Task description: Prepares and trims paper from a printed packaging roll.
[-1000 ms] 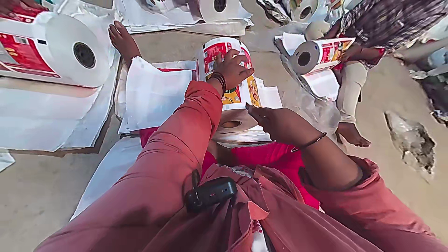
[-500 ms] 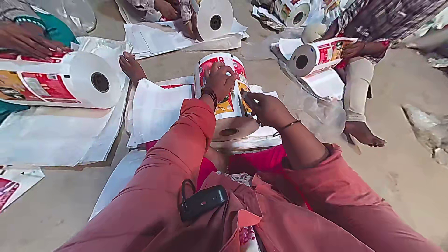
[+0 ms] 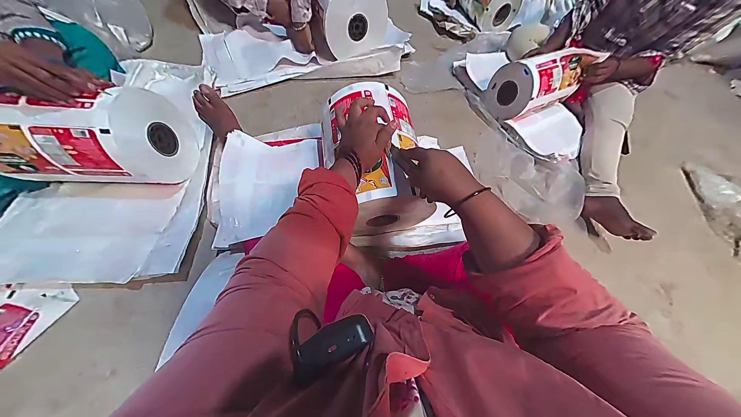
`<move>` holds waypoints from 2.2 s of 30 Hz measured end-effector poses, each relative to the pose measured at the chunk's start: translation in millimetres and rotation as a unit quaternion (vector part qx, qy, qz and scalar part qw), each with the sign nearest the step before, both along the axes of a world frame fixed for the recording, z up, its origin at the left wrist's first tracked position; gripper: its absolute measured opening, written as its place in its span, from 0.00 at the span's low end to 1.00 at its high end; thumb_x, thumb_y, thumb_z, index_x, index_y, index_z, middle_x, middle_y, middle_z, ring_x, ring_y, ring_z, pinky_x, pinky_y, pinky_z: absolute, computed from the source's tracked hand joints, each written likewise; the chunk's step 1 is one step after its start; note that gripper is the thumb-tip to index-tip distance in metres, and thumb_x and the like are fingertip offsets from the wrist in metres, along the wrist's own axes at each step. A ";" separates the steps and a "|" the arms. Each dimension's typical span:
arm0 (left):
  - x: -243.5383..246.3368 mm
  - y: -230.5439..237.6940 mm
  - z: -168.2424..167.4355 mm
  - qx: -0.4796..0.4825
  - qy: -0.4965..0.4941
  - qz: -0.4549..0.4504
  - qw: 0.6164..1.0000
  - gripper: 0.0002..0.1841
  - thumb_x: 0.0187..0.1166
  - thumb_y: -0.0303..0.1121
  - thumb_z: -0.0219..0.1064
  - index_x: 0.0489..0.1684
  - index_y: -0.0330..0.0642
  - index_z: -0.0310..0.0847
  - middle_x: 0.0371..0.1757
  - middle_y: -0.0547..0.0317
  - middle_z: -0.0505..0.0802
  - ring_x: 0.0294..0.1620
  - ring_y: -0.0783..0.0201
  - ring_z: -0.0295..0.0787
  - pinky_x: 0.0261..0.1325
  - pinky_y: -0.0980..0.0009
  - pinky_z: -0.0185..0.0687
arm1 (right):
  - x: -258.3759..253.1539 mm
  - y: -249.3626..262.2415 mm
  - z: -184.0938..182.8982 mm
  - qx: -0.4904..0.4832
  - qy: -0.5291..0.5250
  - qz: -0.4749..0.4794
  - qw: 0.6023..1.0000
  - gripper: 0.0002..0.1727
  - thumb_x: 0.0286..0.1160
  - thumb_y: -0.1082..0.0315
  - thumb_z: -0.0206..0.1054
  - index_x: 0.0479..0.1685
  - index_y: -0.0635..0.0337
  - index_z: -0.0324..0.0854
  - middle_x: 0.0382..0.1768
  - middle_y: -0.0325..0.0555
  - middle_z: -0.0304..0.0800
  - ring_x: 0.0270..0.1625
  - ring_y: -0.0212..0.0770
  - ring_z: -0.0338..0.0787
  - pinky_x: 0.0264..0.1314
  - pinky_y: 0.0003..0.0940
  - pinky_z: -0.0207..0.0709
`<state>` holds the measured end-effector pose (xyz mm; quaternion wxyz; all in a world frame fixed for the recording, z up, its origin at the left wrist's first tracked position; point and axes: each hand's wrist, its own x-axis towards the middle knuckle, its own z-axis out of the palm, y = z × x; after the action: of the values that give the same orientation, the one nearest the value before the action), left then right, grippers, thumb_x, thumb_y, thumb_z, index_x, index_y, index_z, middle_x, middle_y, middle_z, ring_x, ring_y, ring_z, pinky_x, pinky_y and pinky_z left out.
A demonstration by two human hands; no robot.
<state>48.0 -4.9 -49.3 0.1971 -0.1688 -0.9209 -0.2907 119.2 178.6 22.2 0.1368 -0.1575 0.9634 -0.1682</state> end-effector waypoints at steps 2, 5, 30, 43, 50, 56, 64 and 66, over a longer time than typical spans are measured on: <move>0.6 -1.2 2.5 0.000 -0.008 0.001 1.000 0.26 0.91 0.52 0.46 0.40 0.50 0.92 0.66 0.59 0.91 0.90 0.47 0.59 0.89 0.30 0.24 | -0.2 -5.1 4.5 0.025 0.014 0.015 0.999 0.22 0.94 0.57 0.50 0.77 0.49 0.79 0.43 0.55 0.92 0.35 0.52 0.92 0.40 0.54 0.86; 1.4 -0.4 0.6 -0.002 -0.010 0.006 1.000 0.26 0.91 0.52 0.47 0.40 0.51 0.92 0.66 0.61 0.91 0.90 0.48 0.59 0.88 0.30 0.25 | -1.3 -4.9 14.9 0.055 -0.014 0.038 0.998 0.20 0.93 0.58 0.53 0.76 0.49 0.79 0.39 0.55 0.91 0.32 0.51 0.92 0.37 0.52 0.87; 13.5 5.8 5.9 -0.061 -0.038 -0.089 0.993 0.22 0.88 0.48 0.51 0.53 0.47 0.91 0.70 0.59 0.90 0.90 0.45 0.59 0.89 0.35 0.36 | 111.0 90.8 2.1 -0.112 -0.106 -0.054 0.987 0.23 0.92 0.60 0.58 0.84 0.39 0.73 0.33 0.46 0.91 0.21 0.38 0.86 0.26 0.38 0.83; 18.7 -0.5 -8.2 -0.010 0.000 -0.131 0.991 0.25 0.89 0.41 0.49 0.37 0.39 0.93 0.65 0.53 0.91 0.83 0.41 0.69 0.85 0.38 0.55 | 38.8 28.6 2.3 -0.080 -0.038 -0.024 0.996 0.23 0.93 0.60 0.54 0.84 0.48 0.71 0.42 0.53 0.92 0.28 0.47 0.92 0.35 0.49 0.88; 25.7 0.8 -2.4 -0.099 0.023 -0.116 0.988 0.25 0.90 0.45 0.46 0.44 0.47 0.93 0.48 0.56 0.95 0.67 0.43 0.80 0.77 0.37 0.56 | 41.0 25.6 3.0 -0.070 -0.048 -0.036 0.996 0.24 0.92 0.60 0.55 0.86 0.43 0.70 0.38 0.51 0.92 0.24 0.45 0.90 0.31 0.48 0.87; 2.1 0.7 32.3 -0.316 0.000 -0.190 0.930 0.25 0.89 0.46 0.45 0.47 0.46 0.92 0.51 0.50 0.92 0.68 0.39 0.78 0.75 0.35 0.58 | 52.0 51.7 1.4 -0.077 -0.054 -0.068 0.993 0.24 0.95 0.55 0.51 0.86 0.44 0.70 0.36 0.49 0.93 0.23 0.43 0.89 0.28 0.45 0.87; -6.9 20.0 54.6 -0.463 -0.062 -0.209 0.859 0.29 0.89 0.49 0.41 0.36 0.42 0.90 0.49 0.46 0.94 0.70 0.38 0.79 0.70 0.36 0.64 | 70.3 88.9 -12.2 -0.123 -0.096 -0.136 0.978 0.27 0.93 0.60 0.55 0.90 0.37 0.65 0.41 0.48 0.94 0.23 0.41 0.89 0.27 0.43 0.87; -5.6 23.1 64.4 -0.479 -0.088 -0.207 0.849 0.30 0.90 0.49 0.39 0.40 0.43 0.91 0.49 0.47 0.94 0.69 0.39 0.80 0.71 0.37 0.63 | 71.5 94.4 -12.1 -0.134 -0.094 -0.137 0.977 0.27 0.93 0.60 0.55 0.90 0.37 0.65 0.41 0.48 0.94 0.23 0.41 0.89 0.27 0.42 0.87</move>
<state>42.4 18.2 15.1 -0.0548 -0.4027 -0.9031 0.1388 190.7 273.0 10.1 0.1805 -0.0247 0.9273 -0.3269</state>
